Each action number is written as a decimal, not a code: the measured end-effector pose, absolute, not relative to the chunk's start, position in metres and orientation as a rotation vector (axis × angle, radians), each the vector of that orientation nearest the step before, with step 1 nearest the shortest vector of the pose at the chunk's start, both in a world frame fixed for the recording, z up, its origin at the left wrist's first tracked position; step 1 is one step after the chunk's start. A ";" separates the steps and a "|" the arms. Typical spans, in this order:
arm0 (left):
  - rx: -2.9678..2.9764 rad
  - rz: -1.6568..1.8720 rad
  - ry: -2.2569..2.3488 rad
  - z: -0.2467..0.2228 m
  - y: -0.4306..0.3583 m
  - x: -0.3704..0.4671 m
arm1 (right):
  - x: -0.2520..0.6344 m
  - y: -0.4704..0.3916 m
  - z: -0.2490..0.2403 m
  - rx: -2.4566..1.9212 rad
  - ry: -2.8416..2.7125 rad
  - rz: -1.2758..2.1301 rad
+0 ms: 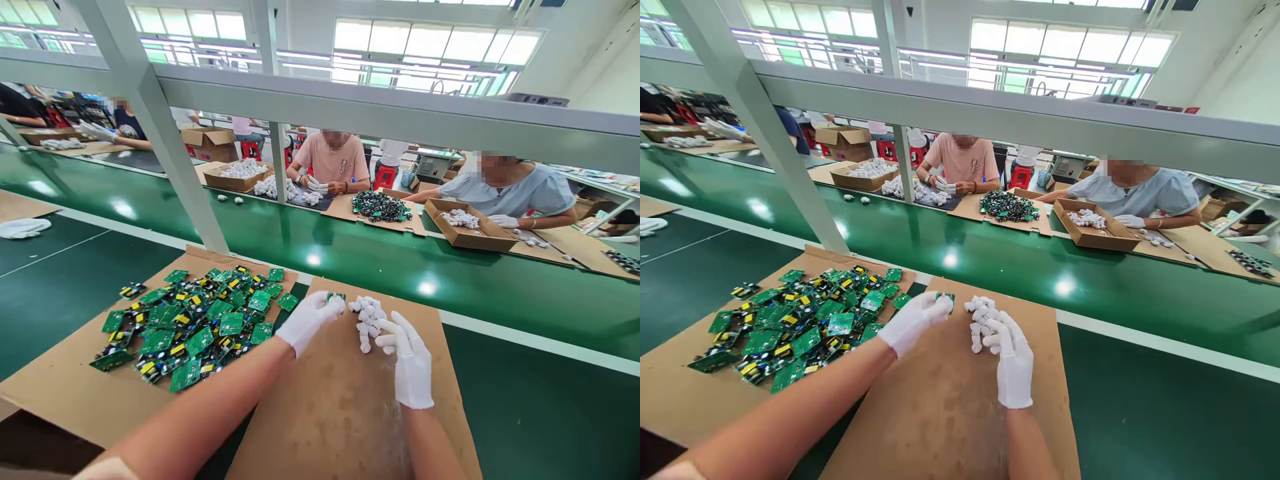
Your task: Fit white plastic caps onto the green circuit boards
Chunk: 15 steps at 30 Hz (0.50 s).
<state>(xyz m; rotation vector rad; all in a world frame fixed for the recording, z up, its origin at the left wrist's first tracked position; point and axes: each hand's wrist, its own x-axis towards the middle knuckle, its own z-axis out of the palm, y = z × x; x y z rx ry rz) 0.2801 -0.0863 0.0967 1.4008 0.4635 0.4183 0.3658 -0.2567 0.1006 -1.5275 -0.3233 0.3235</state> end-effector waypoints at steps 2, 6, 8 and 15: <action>1.530 0.461 0.480 0.101 -0.062 0.303 | 0.366 -0.255 0.102 -1.481 -0.289 0.358; 1.680 0.426 0.578 0.099 -0.026 0.350 | 0.364 -0.253 0.099 -1.419 -0.332 0.430; 1.778 0.400 0.641 0.094 -0.015 0.370 | 0.364 -0.253 0.096 -1.387 -0.332 0.418; 2.199 0.341 0.953 0.078 0.013 0.395 | 0.366 -0.252 0.089 -1.360 -0.350 0.425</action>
